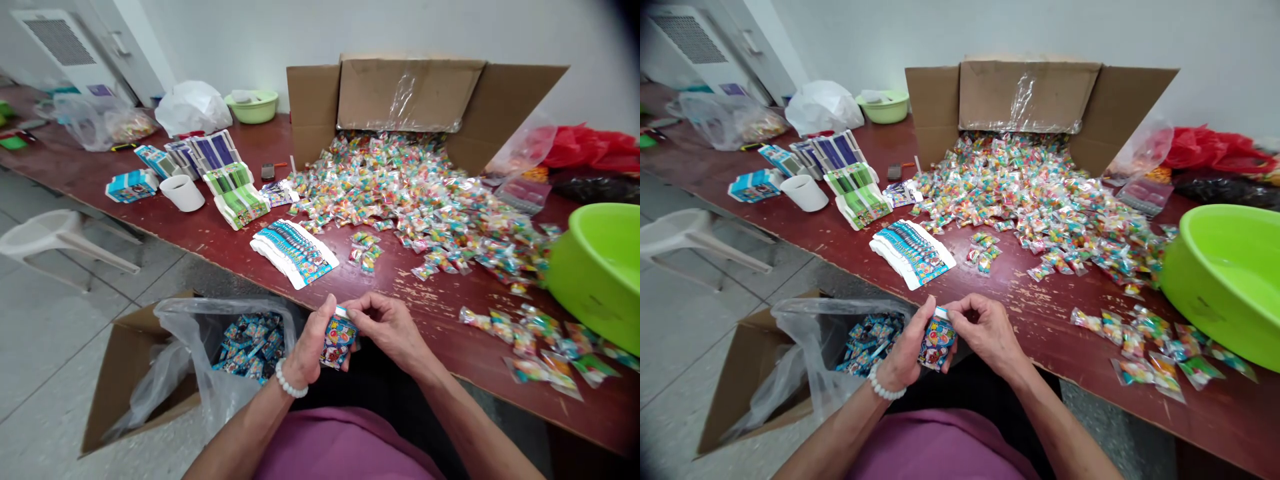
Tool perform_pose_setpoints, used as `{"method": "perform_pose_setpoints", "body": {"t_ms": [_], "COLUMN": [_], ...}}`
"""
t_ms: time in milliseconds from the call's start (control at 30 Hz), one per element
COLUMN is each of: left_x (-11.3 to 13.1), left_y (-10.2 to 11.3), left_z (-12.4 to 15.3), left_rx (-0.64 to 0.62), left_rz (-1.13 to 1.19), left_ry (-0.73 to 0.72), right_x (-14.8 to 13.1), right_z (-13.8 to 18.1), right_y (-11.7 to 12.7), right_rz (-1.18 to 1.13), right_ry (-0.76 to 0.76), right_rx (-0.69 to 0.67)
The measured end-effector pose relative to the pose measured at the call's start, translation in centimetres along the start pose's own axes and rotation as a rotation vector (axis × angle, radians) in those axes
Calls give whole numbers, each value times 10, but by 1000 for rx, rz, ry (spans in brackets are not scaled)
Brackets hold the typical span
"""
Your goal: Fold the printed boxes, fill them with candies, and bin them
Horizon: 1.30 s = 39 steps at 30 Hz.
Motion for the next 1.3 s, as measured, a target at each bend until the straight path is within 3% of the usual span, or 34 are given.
{"method": "perform_pose_setpoints", "body": {"t_ms": [100, 267, 433, 533, 667, 767, 833, 967, 1100, 1200, 1300], "left_x": [-2, 0, -4, -1, 11, 21, 34, 64, 78, 78, 85], "left_y": [2, 2, 9, 39, 114, 150, 148, 105, 83, 85, 89], "left_z": [-1, 0, -2, 0, 11, 18, 19, -1, -40, -52, -42], "left_rx": [-13, 8, 61, 162, 446, 611, 679, 694, 721, 728, 789], "left_rz": [-14, 92, 107, -71, -593, -997, -1108, -1191, -1455, -1565, -1535], "left_ry": [-9, 61, 44, -114, -356, -509, -685, -1039, -985, -921, -903], "right_x": [0, -10, 3, 10, 16, 19, 19, 20, 25, 28, 29], "right_z": [3, 14, 16, 2, -42, -79, -100, -124, -127, -127, -123], "right_y": [1, -1, -13, -13, 14, 14, 1, -26, -33, -27, -22], "right_rz": [31, 158, 272, 337, 477, 621, 677, 797, 901, 662, 387], "right_ry": [30, 323, 429, 449, 373, 348, 361, 317, 221, 177, 149], "right_rx": [-25, -45, -17, -62, 207, 259, 254, 307, 368, 441, 390]}}
Point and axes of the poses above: each hand's wrist, its own z-axis away from the middle knuckle, its own y-axis out of the back of the hand, x = y × z, the point moved 5 cm from there along -z, towards the middle knuckle, and after that the axes turned 12 degrees about x, right-handed, at the moved point
